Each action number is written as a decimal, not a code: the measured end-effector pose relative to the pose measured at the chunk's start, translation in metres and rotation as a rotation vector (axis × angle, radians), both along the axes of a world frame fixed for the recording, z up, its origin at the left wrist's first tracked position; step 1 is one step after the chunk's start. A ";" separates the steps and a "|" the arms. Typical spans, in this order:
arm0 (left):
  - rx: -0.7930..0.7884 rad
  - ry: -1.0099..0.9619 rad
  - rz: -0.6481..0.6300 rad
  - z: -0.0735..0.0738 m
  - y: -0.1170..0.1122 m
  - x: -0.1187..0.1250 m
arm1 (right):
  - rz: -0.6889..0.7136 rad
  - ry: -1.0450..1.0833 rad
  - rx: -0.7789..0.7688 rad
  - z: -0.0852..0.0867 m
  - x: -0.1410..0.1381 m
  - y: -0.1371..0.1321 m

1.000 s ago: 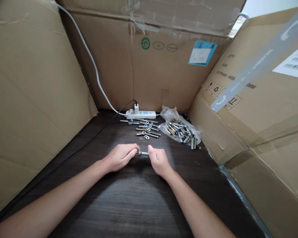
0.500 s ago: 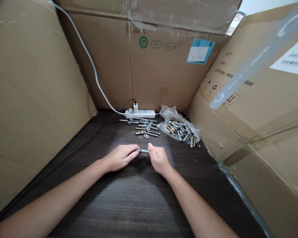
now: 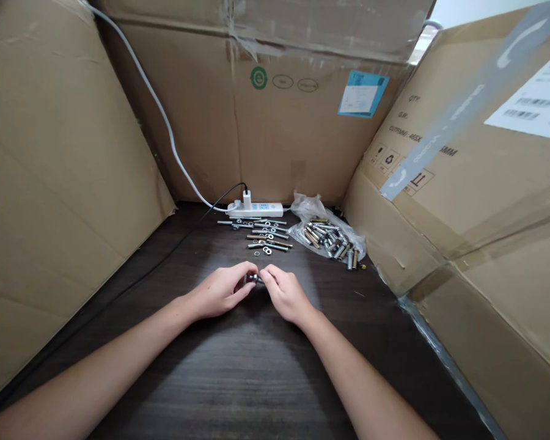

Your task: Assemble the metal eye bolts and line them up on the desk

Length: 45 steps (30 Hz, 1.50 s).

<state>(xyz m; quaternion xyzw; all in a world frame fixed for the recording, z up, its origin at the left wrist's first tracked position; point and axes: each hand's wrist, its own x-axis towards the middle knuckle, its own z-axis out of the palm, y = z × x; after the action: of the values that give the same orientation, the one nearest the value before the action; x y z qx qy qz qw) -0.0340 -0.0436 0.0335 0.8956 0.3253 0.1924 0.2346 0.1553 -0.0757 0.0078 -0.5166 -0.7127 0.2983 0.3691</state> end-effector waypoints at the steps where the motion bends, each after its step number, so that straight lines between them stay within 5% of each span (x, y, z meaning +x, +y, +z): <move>1: 0.002 0.001 -0.005 0.000 0.000 0.000 | 0.015 0.016 -0.020 0.001 0.000 -0.001; 9: 0.023 -0.013 0.001 0.001 0.001 0.000 | 0.025 0.130 -0.060 -0.002 -0.002 -0.002; 27: -0.050 0.019 -0.027 -0.003 0.001 0.000 | -0.013 0.039 0.024 0.001 -0.006 -0.007; 35: 0.013 -0.149 -0.020 -0.002 -0.001 0.000 | -0.067 0.068 0.004 0.000 -0.004 -0.005; 45: 0.001 -0.025 -0.027 -0.006 0.003 -0.001 | -0.060 0.070 0.004 0.001 -0.006 -0.006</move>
<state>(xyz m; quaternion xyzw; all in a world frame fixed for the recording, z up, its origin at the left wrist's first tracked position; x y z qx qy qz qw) -0.0349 -0.0404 0.0276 0.8975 0.3102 0.2004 0.2409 0.1496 -0.0822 0.0084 -0.5264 -0.6842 0.3035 0.4034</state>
